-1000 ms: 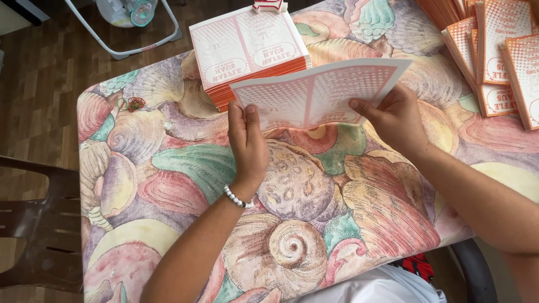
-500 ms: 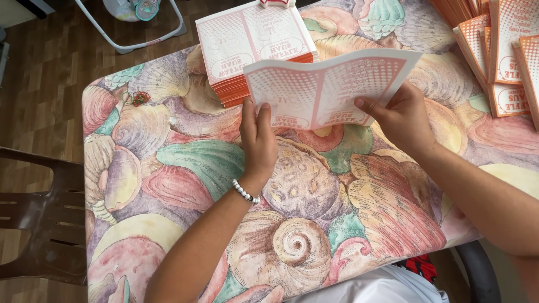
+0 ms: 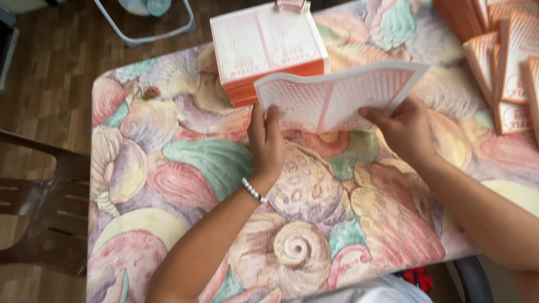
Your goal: Folding flat paper templates into bags and stacking them on a table.
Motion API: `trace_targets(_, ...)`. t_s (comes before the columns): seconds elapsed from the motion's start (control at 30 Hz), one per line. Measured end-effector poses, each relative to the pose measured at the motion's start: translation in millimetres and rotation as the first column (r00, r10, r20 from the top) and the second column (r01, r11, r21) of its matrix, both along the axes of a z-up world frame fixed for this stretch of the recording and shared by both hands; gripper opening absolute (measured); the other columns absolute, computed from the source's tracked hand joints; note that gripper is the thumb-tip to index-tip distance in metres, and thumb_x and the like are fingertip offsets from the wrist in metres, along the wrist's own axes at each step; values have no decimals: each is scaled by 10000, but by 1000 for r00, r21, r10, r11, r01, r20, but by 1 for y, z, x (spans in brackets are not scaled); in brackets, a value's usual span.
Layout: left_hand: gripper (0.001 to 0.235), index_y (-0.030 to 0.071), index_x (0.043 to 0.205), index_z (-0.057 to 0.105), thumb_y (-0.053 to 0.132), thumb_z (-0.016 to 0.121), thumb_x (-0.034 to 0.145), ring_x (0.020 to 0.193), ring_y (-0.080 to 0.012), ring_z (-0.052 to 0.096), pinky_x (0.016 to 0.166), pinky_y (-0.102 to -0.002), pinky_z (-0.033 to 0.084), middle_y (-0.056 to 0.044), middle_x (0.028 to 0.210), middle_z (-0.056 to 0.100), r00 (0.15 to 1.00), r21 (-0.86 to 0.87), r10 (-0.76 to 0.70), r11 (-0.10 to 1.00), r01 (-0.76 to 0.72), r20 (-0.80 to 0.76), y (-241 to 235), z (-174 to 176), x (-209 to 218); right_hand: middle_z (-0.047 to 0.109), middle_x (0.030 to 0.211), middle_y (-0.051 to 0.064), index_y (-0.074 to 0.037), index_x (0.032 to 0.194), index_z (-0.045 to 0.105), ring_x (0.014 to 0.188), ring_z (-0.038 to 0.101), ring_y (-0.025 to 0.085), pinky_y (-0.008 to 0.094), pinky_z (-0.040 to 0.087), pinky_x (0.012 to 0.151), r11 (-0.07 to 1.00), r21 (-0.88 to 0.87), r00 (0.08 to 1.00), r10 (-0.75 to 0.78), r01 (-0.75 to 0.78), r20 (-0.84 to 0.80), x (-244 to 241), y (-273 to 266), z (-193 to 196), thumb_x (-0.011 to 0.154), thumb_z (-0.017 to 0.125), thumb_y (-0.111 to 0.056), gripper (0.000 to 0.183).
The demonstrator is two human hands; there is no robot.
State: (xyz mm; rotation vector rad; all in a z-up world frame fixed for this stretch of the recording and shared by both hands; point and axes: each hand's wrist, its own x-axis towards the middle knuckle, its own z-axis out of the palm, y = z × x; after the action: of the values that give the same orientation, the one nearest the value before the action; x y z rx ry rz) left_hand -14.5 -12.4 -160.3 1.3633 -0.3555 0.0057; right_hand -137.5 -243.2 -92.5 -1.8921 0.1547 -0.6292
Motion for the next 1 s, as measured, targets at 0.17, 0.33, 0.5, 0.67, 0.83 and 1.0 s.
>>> trace_targets(0.17,432,97,1503,440,227,432,1091,1114,-189,604,792,-435,684,-129,1255,589,998,70,41,997,-44,48,3,21,-7,716,1018,209,66,1167,690,1030,676,255,451,576,863,999,-6,999,-39,38,-28,0,3,-6,908,865,-21,324)
trace_targets(0.33,286,53,1268,566,214,431,1074,1002,-205,614,848,-420,551,-111,1077,651,988,136,80,986,-97,131,5,56,-27,586,1236,219,23,1346,460,1191,593,310,453,533,1016,993,-67,988,108,-101,113,-2,10,22,861,824,-40,610)
trace_targets(0.5,188,107,989,536,231,419,1068,647,-103,427,595,-303,370,19,758,499,989,159,68,983,-88,128,7,69,-35,133,1791,43,-152,1695,49,1737,230,321,552,292,1525,787,-574,882,86,225,464,-5,9,64,989,909,-251,1117)
trace_targets(0.67,183,126,953,516,232,425,1070,618,-79,343,587,-303,303,50,705,410,993,178,75,980,-89,88,5,72,-35,751,1411,182,29,1461,648,1292,691,324,416,465,1147,162,-927,930,94,338,356,12,52,103,1165,554,-496,610)
trace_targets(0.83,167,118,1054,559,217,425,1068,603,-78,358,561,-289,315,42,718,448,997,148,45,987,-53,61,6,73,-37,732,1048,19,-102,1333,673,899,689,217,325,479,787,103,-949,952,34,298,303,21,59,105,1230,554,-370,311)
trace_targets(1.0,236,149,845,462,202,437,1074,537,-57,316,493,-261,265,57,671,423,997,151,42,987,-53,71,15,74,-49,688,813,-48,-177,1009,673,694,684,137,281,494,625,106,-962,964,56,252,258,18,50,109,1251,665,-289,267)
